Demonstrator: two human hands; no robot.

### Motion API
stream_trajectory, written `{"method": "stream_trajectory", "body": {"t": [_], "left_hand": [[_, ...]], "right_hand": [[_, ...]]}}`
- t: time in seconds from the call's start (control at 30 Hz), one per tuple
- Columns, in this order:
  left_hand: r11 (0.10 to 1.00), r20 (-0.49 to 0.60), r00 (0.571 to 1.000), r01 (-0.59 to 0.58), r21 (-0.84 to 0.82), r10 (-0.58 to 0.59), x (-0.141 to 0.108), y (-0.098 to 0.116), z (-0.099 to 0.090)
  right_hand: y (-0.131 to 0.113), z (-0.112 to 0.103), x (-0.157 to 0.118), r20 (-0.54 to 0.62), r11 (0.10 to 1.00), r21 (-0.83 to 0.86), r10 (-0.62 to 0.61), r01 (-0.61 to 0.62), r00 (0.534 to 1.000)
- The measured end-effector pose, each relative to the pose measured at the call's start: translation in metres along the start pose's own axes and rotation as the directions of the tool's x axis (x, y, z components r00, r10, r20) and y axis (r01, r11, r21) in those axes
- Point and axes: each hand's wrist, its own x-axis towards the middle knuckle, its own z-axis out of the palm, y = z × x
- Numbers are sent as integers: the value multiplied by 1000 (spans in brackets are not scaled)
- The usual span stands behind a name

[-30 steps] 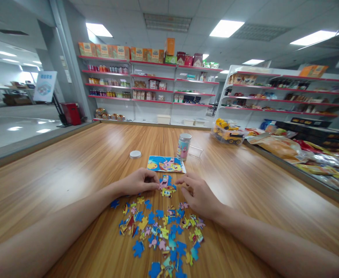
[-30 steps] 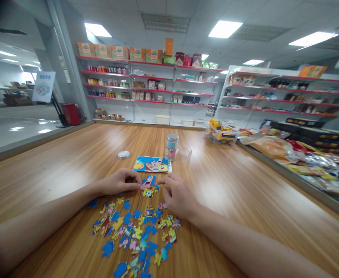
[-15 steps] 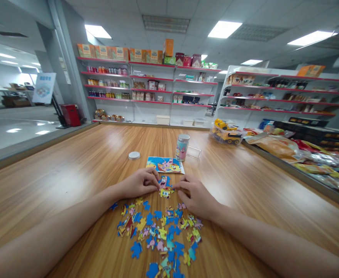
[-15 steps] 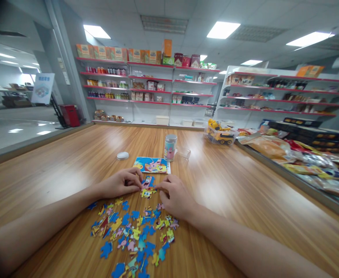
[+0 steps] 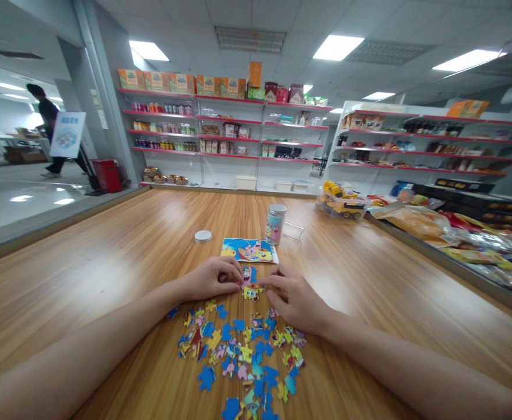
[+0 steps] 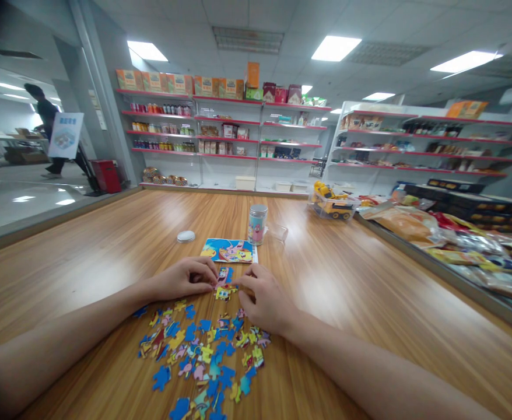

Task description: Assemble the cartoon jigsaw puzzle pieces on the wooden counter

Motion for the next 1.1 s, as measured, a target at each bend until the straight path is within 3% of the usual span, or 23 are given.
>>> {"method": "stream_trajectory", "body": {"t": [0.27,1.1], "left_hand": [[993,49,995,-92,75,88,-2,-2,0],[994,84,994,-82,72,76,-1,0,-2]], "right_hand": [[-4,-1,1,54,999,3,-49,49,997],[-2,0,0,46,999,-6,-44,45,998]]}}
